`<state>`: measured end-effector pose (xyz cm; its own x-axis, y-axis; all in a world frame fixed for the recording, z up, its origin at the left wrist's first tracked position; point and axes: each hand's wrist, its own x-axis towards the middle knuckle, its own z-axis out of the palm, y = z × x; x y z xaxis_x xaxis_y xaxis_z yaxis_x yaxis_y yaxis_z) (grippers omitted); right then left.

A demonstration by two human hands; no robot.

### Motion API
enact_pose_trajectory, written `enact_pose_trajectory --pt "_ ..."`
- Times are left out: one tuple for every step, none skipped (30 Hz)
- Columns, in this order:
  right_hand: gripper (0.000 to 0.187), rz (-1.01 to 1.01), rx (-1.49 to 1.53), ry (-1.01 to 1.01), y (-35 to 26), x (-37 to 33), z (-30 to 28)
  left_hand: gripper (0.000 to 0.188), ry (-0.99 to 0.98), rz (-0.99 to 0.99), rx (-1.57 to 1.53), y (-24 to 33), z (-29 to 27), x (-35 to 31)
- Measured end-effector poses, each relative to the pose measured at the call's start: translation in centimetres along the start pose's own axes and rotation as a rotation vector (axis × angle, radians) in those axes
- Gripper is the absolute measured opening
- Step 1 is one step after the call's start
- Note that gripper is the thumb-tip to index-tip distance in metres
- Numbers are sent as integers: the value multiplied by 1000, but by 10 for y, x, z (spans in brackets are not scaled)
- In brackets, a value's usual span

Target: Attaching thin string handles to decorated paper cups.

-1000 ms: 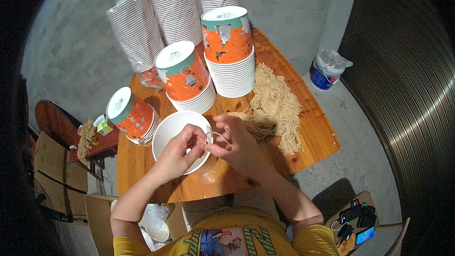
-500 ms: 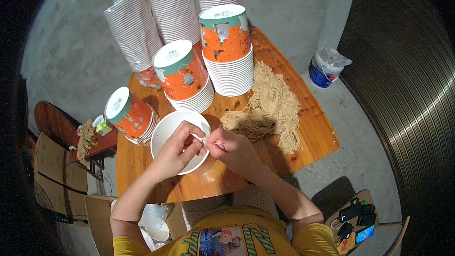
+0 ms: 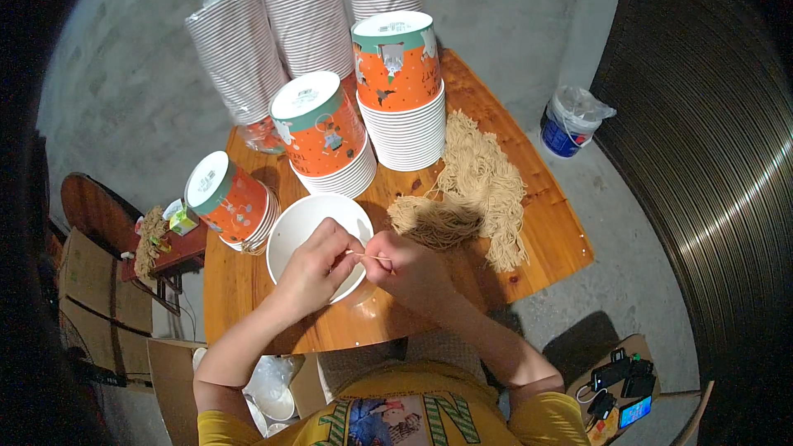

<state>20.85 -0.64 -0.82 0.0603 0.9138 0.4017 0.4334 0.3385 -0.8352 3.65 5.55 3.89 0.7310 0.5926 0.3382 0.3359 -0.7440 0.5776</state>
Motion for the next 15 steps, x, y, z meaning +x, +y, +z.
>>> enact_pose_trajectory --pt "11 0 -3 3 0 -1 0 10 8 -36 20 1 1 -1" --pt "11 -28 -44 29 0 -1 1 9 16 -73 40 3 1 0" --pt "12 -55 -83 53 0 -1 1 9 16 -72 40 5 1 0" --pt "12 -55 -84 54 0 -1 1 9 12 -141 -25 8 1 0" --pt "12 -71 -84 54 0 -1 0 8 8 -208 -92 9 1 1" --pt "12 -90 -81 50 -1 0 1 8 10 -211 -90 8 1 0" --pt "12 -91 -78 48 -1 0 2 8 14 -247 -173 4 2 -1" --pt "12 -78 -89 42 -2 0 3 8 18 -282 -256 1 3 -3" --pt "11 -62 -103 39 -3 0 2 8 17 -280 -257 -2 4 -3" --pt "11 -62 -104 40 -3 0 2 8 16 -294 -329 -6 6 -4" --pt "11 -71 -103 44 -2 0 2 8 14 -308 -400 -8 7 -4" --pt "11 -80 -100 47 -2 -1 2 8 14 -308 -400 -9 8 -3" --pt "11 -79 -99 48 -2 -1 2 8 8 -351 -499 -10 8 -3" --pt "11 -84 -102 50 -2 -1 2 8 2 -393 -597 -11 9 -3" --pt "11 -88 -104 54 -1 -1 2 8 1 -392 -597 -11 8 -3"
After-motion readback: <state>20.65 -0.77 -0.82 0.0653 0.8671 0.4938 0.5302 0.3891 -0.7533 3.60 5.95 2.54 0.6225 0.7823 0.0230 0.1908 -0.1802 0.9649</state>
